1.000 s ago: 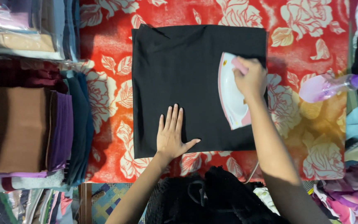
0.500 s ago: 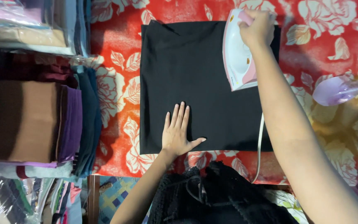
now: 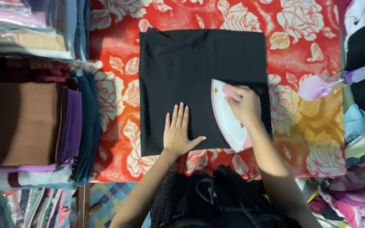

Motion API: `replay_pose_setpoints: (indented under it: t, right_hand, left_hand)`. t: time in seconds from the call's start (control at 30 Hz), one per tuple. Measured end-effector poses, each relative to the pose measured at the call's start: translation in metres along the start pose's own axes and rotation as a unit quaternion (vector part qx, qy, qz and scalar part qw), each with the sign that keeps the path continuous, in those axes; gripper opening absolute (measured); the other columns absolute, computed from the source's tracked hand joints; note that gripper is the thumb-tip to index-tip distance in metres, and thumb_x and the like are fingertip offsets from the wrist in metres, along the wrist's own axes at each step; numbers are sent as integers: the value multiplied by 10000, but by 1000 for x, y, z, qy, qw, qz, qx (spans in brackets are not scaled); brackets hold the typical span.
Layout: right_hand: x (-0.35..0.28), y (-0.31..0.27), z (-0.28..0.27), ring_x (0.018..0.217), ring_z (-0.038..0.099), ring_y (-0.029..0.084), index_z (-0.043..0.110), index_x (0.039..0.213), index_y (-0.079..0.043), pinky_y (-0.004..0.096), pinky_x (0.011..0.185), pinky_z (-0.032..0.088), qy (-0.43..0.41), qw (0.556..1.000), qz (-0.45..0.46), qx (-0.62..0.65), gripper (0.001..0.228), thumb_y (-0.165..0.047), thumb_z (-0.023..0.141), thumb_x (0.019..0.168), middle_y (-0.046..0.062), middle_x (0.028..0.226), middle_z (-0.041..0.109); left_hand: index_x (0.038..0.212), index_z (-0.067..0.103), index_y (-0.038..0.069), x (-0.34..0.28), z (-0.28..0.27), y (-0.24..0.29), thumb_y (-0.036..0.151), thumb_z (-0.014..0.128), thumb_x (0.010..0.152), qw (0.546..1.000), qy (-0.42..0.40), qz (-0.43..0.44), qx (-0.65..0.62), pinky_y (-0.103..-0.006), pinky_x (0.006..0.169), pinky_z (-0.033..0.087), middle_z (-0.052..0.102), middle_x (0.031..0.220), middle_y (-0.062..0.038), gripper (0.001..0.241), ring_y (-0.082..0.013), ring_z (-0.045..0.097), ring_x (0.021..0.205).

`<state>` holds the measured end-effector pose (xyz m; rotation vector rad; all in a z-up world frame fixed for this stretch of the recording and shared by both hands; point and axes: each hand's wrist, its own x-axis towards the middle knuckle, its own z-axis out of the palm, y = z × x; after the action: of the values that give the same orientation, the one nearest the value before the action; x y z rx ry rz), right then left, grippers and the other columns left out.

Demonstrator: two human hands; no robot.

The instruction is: The person irons a black piece of fabric on a floral-patterned surface, using a pink iron and a spray bottle. They repeatedly smooth the fabric, spray it with water, and iron it flat before folding it into a smaller square.

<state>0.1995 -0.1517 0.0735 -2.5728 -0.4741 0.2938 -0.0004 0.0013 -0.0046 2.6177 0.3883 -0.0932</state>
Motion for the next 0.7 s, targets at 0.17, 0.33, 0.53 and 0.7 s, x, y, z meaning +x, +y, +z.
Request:
replay_pose_setpoints:
  t: [0.17,0.33,0.53,0.7]
  right_hand:
    - [2,-8,10,1157,660,285,745,1242,-335,450,961,551,14,1000,4,-26,392,-292,761,853,-51,1226,707]
    - [70,-9,27,1112,666,353,750,1261,-289,504,916,556,42,997,-35,-62,393,-261,759,869,28,1178,704]
    - [170,-17,47,1087,682,286,766,1199,-314,446,892,573,80,993,-76,-48,353,-309,805,848,-38,1114,703]
    - [242,-12,69,1060,704,216,770,1185,-349,388,834,600,102,990,-88,-28,364,-349,851,830,-88,1096,743]
  left_hand:
    - [1630,131,60,-1,-5,0,855,544,771,1000,-15,-4,-4,-553,1263,82,78,1715,-155,1240,-313,57,1590]
    - [1631,112,56,1,-2,-3,855,538,771,999,-33,-10,0,-557,1263,81,61,1715,-159,1248,-318,45,1589]
    - [1638,100,59,4,-1,-3,839,542,786,1000,-23,-4,-11,-556,1257,92,67,1717,-155,1237,-320,52,1588]
    - [1639,124,75,3,0,-3,864,543,753,1000,3,-3,-3,-553,1262,108,102,1715,-141,1258,-310,85,1587]
